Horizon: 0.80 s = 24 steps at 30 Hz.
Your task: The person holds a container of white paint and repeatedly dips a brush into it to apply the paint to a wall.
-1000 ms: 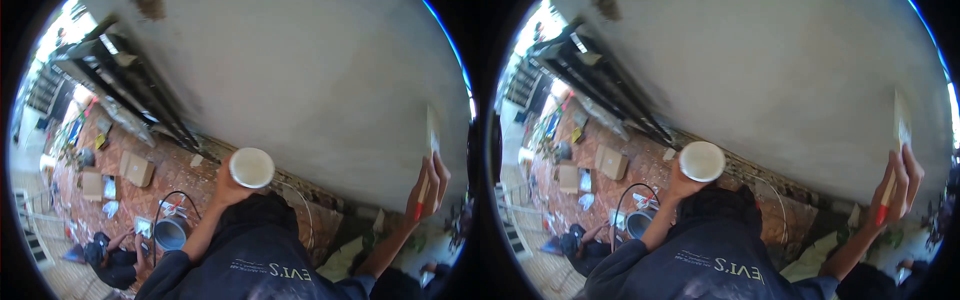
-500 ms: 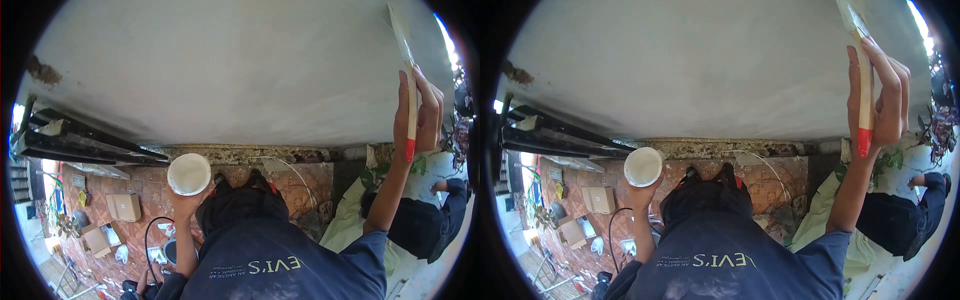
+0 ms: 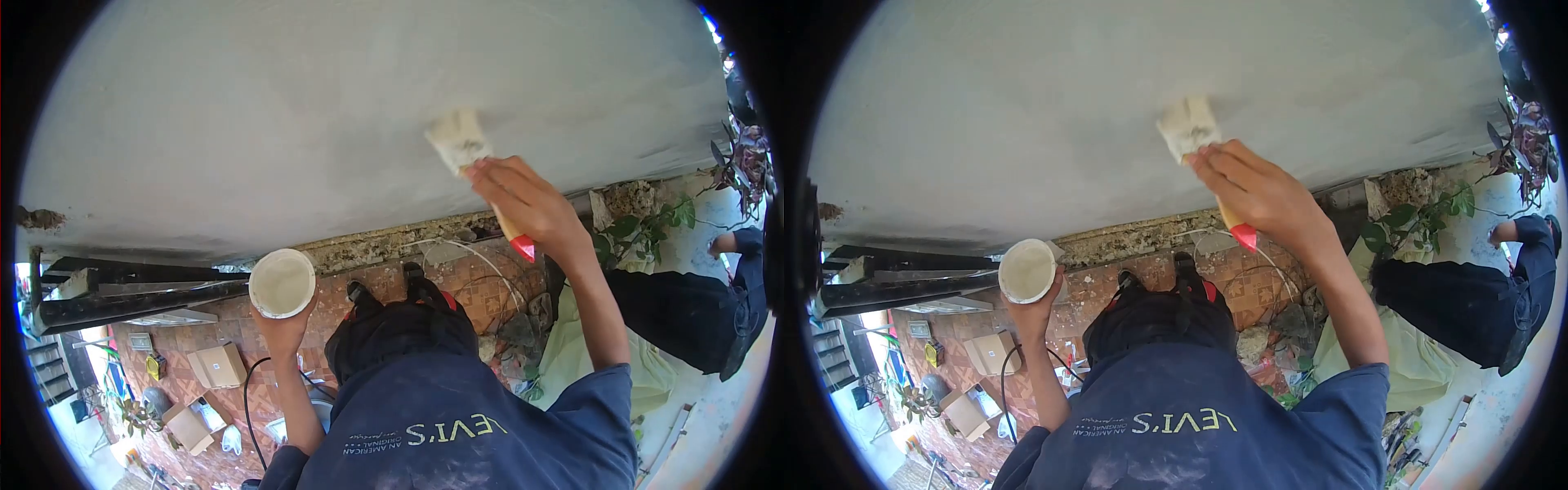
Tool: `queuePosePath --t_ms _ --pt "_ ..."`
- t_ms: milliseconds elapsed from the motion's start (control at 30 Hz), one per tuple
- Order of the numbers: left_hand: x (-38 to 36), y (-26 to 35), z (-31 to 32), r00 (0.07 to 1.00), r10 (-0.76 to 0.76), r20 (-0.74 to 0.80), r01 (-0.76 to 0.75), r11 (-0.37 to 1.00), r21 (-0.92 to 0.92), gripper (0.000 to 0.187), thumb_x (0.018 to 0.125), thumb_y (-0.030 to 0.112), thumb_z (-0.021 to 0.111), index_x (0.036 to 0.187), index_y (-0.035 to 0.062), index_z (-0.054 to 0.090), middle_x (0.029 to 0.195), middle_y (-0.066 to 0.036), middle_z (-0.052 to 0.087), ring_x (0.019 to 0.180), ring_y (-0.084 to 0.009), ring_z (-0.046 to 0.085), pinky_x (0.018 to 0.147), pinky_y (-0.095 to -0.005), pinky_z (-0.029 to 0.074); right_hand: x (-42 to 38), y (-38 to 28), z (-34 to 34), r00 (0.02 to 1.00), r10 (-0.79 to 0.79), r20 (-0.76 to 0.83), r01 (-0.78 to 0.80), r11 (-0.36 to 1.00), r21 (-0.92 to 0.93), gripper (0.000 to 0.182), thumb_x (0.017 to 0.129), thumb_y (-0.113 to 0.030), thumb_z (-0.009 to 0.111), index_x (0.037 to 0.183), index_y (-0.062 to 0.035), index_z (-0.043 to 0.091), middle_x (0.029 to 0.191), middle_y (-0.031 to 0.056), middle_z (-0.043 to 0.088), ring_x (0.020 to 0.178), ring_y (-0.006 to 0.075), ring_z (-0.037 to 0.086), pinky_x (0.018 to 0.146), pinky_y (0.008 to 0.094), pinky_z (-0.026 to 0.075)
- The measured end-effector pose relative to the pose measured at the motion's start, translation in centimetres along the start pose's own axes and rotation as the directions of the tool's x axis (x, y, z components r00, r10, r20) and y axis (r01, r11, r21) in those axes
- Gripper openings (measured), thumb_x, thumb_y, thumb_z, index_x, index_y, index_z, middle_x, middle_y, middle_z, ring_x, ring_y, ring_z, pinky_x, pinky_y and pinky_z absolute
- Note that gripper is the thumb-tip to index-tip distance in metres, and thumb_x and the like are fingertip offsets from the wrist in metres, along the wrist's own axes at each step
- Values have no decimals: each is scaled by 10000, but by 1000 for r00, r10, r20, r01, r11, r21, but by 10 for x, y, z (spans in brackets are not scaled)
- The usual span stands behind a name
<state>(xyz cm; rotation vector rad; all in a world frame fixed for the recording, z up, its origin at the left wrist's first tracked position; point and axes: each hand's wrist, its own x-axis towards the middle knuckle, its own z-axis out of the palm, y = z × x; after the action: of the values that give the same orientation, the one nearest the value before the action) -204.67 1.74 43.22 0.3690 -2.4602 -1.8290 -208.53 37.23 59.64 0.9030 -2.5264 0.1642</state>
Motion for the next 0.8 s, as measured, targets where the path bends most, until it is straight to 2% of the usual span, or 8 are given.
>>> queuePosePath --t_ms 67,267,400,467,533,633,733,800 --pt "4 12 7 993 -28 111 31 999 -23 808 600 147 902 1249 -9 448 1213 -131 560 1086 -225 576 922 -356 468 -5 8 -3 979 -96 180 106 993 -45 485 660 17 652 1134 92 581 1053 168 626 1001 298 618 844 390 533" --pt "-1 19 38 994 47 102 -57 993 100 759 603 194 905 1208 -14 496 1155 -134 591 1027 -219 598 899 -355 471 29 36 -97 960 -144 -240 71 955 -289 398 631 35 660 1029 60 674 991 162 650 889 280 631 786 367 535" --pt "-5 23 57 996 72 56 -81 982 173 726 607 196 901 1185 -18 517 1130 -135 602 1014 -219 601 890 -359 471 11 51 -99 842 -245 -481 -29 869 -493 409 642 34 655 1050 48 670 975 156 659 911 281 632 805 374 528" --pt "-3 27 65 990 50 129 -53 998 25 712 608 185 898 1178 -19 523 1114 -128 611 1002 -218 605 893 -361 468 -3 51 -86 882 -133 -452 -83 901 -427 394 665 24 646 1058 48 663 992 153 660 930 283 634 828 380 522" --pt "-3 25 71 990 80 113 -84 996 33 697 609 176 896 1169 -19 530 1101 -122 618 992 -214 607 889 -357 470 -40 51 -45 975 22 -222 -76 969 -235 379 709 -1 626 1084 57 637 1041 148 649 975 287 626 868 388 512" --pt "-2 29 81 991 102 83 -104 994 26 676 612 158 892 1160 -20 537 1086 -114 628 984 -207 611 882 -348 472 -66 41 -13 995 18 102 -15 999 -33 415 767 -36 584 1167 77 573 1105 148 614 1028 301 600 900 394 504" --pt "-3 33 88 994 73 86 -75 997 19 650 616 143 888 1145 -23 548 1079 -112 634 979 -199 613 872 -338 477 -74 64 -28 987 -14 161 18 1000 -26 445 770 -43 583 1194 85 544 1105 159 599 1022 306 590 895 394 499" --pt "-2 41 97 993 71 96 -72 997 4 630 618 137 887 1131 -25 559 1073 -111 637 973 -196 614 864 -333 480 -51 84 -73 993 -68 -98 52 986 -158 449 692 -18 627 1132 68 601 1009 160 610 900 283 610 804 379 524"
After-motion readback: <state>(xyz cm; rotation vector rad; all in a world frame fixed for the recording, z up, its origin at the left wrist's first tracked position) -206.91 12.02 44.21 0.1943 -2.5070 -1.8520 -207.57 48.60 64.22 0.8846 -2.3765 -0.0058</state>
